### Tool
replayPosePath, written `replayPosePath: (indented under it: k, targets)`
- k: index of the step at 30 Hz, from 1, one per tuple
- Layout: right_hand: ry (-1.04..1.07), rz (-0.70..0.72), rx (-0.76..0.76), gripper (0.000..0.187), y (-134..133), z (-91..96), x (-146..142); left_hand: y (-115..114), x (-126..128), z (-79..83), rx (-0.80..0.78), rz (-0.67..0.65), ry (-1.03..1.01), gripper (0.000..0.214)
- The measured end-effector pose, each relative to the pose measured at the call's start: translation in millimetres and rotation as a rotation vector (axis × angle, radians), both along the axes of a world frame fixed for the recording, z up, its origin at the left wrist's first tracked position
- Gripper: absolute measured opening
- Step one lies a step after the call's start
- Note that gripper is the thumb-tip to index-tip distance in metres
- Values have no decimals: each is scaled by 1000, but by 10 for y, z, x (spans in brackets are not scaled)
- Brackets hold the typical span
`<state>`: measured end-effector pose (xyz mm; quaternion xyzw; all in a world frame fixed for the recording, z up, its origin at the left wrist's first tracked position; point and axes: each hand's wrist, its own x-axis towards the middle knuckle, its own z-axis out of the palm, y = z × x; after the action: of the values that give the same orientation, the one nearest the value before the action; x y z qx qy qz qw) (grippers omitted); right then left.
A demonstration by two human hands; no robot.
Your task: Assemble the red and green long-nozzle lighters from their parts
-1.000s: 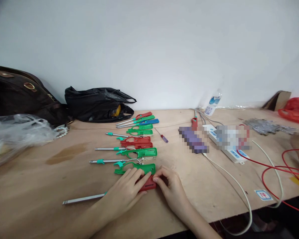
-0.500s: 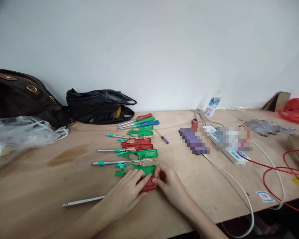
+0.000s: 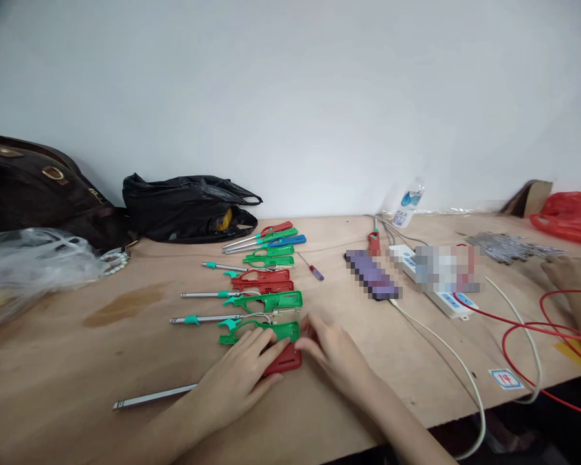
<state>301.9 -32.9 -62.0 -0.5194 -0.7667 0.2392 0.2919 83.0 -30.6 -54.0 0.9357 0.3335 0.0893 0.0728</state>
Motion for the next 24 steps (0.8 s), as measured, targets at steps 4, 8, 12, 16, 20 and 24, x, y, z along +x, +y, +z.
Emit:
replayPosePath:
  k: [4, 8, 12, 16, 20, 24]
  targets:
    - [-289, -348, 166, 23, 526, 229, 34, 7, -4, 21, -37, 7, -7, 38]
    - [-370, -454, 169, 17, 988, 177, -16, 26, -35, 37, -42, -4, -49, 36]
    - [-171, -438, 170, 6, 1123, 100, 60, 55, -62, 50, -66, 7, -69, 34]
    - [164, -351, 213, 18, 1099, 265, 288, 80, -71, 51, -64, -5, -86, 32]
    - [462, -178, 204, 38, 1008, 433, 342, 92, -73, 42, -56, -29, -96, 36]
    - [811, 104, 22, 31, 853, 507, 198, 88, -66, 50, -59, -20, -84, 37]
